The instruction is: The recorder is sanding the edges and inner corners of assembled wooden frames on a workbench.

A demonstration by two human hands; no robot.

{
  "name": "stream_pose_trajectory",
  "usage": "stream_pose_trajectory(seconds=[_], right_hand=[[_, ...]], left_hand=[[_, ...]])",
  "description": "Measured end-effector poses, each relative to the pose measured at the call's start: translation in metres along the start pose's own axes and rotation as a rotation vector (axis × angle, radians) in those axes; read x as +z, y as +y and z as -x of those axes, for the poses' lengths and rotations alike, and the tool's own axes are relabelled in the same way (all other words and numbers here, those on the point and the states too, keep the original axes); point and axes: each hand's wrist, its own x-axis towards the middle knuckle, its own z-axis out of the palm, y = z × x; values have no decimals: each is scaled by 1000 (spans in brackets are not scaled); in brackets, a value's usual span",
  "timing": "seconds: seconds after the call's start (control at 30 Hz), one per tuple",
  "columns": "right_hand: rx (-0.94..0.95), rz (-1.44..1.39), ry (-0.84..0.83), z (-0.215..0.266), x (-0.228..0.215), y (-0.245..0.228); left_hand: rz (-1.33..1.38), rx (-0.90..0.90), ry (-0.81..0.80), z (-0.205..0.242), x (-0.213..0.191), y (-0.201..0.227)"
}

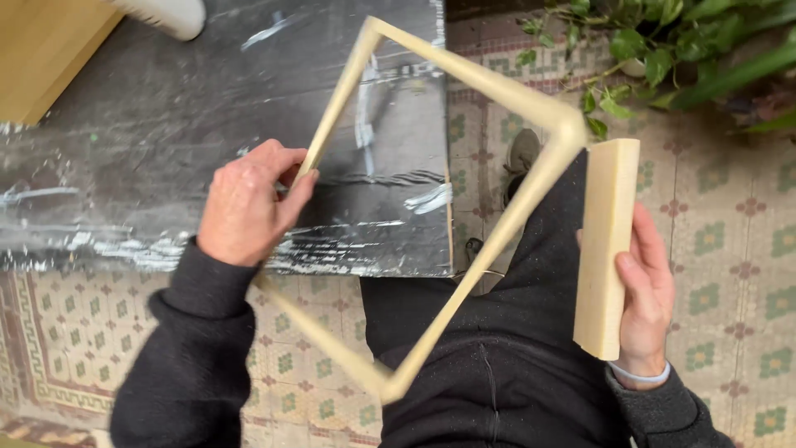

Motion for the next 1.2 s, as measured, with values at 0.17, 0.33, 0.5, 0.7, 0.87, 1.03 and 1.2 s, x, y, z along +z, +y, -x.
stream_pose_trajectory(seconds=[0.17, 0.33, 0.5, 0.7, 0.87, 1.03, 1.2], right_hand=[[-128, 19, -107, 1, 20, 4], [-61, 62, -153, 10, 46, 7], [42, 67, -132, 15, 52, 11], [41, 106, -151, 27, 64, 19], [-69, 321, -238, 36, 82, 15], [-74, 311, -264, 41, 91, 24], [-98, 287, -273, 43, 99, 26]], left_hand=[[107, -317, 262, 28, 38, -20], [156, -382, 331, 31, 53, -22], [148, -390, 354, 29, 57, -31], [122, -350, 382, 15, 65, -32], [67, -309, 431, 15, 72, -44], [163, -436, 353, 19, 64, -40], [295, -71, 390, 44, 40, 50]])
